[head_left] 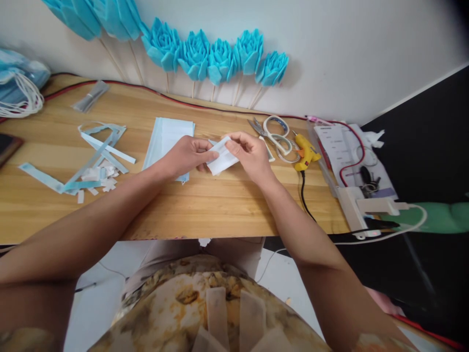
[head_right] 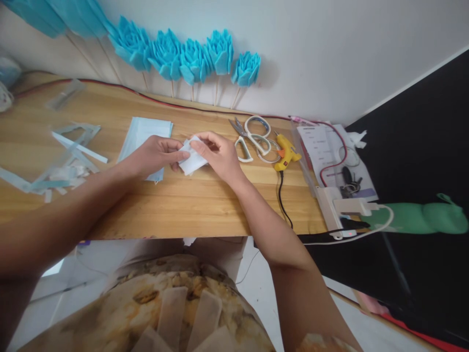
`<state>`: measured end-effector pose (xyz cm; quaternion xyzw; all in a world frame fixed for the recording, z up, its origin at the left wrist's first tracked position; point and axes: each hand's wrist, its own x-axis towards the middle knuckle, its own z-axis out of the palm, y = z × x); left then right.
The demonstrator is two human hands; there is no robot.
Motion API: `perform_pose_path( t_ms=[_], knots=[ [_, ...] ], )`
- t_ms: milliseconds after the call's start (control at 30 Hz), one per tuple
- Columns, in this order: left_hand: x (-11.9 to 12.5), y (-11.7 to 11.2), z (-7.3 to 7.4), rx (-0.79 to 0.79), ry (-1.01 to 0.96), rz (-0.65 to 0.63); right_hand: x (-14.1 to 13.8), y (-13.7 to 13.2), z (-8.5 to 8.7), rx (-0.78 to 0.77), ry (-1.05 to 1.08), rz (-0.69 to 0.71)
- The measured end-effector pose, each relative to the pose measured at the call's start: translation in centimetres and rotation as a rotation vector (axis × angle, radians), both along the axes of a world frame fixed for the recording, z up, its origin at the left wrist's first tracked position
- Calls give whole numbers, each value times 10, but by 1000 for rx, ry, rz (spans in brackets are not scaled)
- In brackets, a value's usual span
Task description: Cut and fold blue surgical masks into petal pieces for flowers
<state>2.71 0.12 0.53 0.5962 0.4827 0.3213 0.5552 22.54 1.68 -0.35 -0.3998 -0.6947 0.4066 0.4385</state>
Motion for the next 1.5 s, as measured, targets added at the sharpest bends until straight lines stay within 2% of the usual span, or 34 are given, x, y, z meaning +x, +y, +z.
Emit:
perform_pose_path(
  t_ms=[100,200,267,367,567,800,967,1100,1500],
  knots=[
    [-1,0,-1,19,-8,19,-1,0,-2,31,-26,-46],
    [-3,2,-2,81,-32,144,0,2,-6,41,-38,-106],
    [-4,3,-2,107,-67,229,0,4,-8,34,-42,-106],
    [-4,4,-1,114,-92,276,0,5,-9,11,-59,-59],
    [-2,3,0,113,-54,256,-2,4,-8,-20,-48,-5],
    [-1,2,-5,128,-50,193,-3,1,-4,61,-143,-128],
    [-1,1,-4,120,-4,156,-2,1,-4,121,-155,-136],
    [-1,1,-4,120,26,180,-1,2,-5,148,-199,-145],
    [1,1,-2,96,4,172,-1,2,-3,90,-130,-146]
  ],
)
